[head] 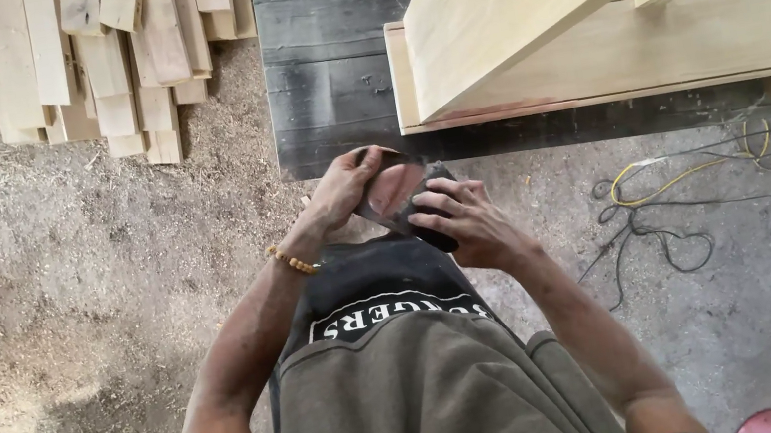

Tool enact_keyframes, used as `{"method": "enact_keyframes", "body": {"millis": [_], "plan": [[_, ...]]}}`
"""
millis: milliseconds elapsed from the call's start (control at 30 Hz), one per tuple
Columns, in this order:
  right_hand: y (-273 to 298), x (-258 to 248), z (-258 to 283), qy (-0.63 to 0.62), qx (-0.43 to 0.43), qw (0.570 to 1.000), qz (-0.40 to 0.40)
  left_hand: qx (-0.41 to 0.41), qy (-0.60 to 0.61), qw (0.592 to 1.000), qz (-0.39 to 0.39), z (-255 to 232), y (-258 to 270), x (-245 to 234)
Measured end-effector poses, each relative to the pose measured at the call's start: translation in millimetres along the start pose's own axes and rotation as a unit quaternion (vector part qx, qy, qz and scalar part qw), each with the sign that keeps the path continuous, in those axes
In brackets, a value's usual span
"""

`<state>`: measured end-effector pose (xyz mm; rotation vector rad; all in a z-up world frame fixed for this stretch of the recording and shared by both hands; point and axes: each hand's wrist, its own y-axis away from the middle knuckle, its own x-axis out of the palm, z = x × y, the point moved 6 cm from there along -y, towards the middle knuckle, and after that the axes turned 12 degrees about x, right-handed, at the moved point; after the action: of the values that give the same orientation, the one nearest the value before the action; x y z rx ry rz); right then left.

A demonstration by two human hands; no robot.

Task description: Sanding the edges and corners of a wooden frame after applying wood filler.

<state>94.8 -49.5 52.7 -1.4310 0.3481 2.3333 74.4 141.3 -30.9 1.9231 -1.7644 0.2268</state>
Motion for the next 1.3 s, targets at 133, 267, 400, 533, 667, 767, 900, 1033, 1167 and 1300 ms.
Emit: {"method": "enact_keyframes", "body": {"millis": [133, 267, 400, 533, 667, 767, 900, 1033, 1167, 1300], "plan": [[0.7, 45.7, -50.6, 0.008, 0.029, 0.999, -0.015, -0.029, 0.029, 0.990, -0.133, 1.0, 8.1, -51.2], [-12.5, 75.4, -120.2, 0.042, 0.240, 0.970, -0.018, 0.037, 0.142, 0.970, -0.195, 4.1, 19.1, -95.5], [-41.3, 71.5, -133.2, 0.033, 0.309, 0.949, -0.052, 0.054, 0.166, 0.964, -0.203, -1.7, 31.0, -96.3], [-53.8, 89.3, -148.2, 0.043, 0.327, 0.944, -0.015, 0.040, 0.160, 0.961, -0.222, -3.3, 40.6, -96.4], [-51.7, 101.5, -148.7, 0.066, 0.322, 0.944, -0.019, 0.029, 0.170, 0.959, -0.224, -0.4, 42.9, -95.8], [-50.9, 97.4, -146.8, 0.079, 0.324, 0.943, -0.025, 0.029, 0.172, 0.960, -0.220, 4.9, 44.8, -94.3], [-55.3, 93.4, -143.4, 0.062, 0.363, 0.928, 0.056, 0.050, 0.172, 0.959, -0.221, 10.9, 46.1, -102.7], [-59.3, 94.9, -138.5, 0.043, 0.367, 0.928, 0.044, 0.055, 0.194, 0.951, -0.237, 26.6, 44.9, -108.0], [-63.9, 93.8, -126.8, 0.055, 0.354, 0.934, -0.005, 0.047, 0.185, 0.951, -0.244, 28.8, 37.7, -100.5], [-48.4, 90.4, -124.7, 0.050, 0.380, 0.923, 0.029, -0.027, 0.151, 0.941, -0.300, 26.3, 29.0, -74.3]]}}
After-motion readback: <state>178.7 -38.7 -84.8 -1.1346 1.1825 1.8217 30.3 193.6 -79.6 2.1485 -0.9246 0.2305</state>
